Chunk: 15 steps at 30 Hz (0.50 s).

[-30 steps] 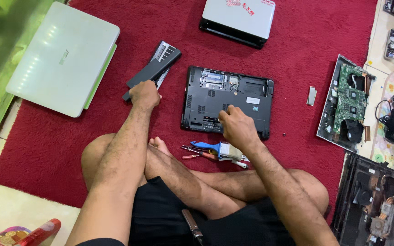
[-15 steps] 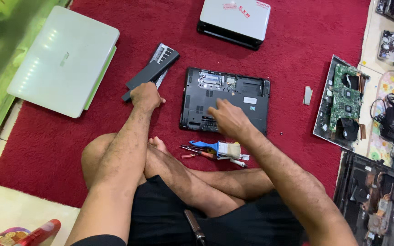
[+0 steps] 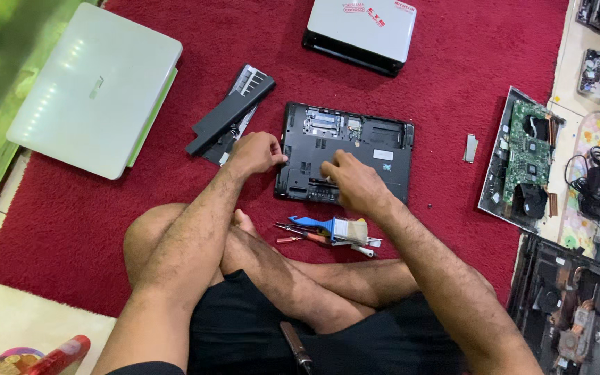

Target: The person sits on the floor and uses a screwdriver to remove screws from the bottom of a black laptop. They remove the back cover, then proceed to detach and remove the keyboard and other internal components.

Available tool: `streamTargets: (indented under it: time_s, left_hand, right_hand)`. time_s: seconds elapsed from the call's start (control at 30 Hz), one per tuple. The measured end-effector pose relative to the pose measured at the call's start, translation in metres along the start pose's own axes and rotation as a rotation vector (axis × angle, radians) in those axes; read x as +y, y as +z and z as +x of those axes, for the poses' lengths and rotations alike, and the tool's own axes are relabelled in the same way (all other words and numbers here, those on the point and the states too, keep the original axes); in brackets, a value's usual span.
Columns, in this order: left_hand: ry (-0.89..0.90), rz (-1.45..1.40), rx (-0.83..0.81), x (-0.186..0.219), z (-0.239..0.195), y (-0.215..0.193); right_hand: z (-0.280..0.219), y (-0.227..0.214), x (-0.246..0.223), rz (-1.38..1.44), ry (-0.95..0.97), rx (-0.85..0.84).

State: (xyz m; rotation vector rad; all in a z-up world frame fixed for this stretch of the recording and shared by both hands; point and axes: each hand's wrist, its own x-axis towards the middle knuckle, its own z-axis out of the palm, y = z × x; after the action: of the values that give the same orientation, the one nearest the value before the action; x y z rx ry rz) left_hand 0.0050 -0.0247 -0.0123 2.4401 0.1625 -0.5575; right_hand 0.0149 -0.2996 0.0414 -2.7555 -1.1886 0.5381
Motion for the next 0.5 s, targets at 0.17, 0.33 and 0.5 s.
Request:
streamTargets:
  time_s: [0.17, 0.33, 0.5]
  left_hand:
    - [-0.003, 0.03, -0.013, -0.002, 0.01, 0.007]
    - [-0.003, 0.03, -0.005, -0.001, 0.011, 0.009]
    - [0.052, -0.015, -0.017, 0.002, 0.011, 0.011]
  right_hand:
    - [0.002, 0.008, 0.005, -0.037, 0.043, -0.014]
    - [0.001, 0.019, 0.006, -0.064, 0.009, 0.052]
    - [-0.004, 0.012, 0.002, -0.06, 0.047, 0.048]
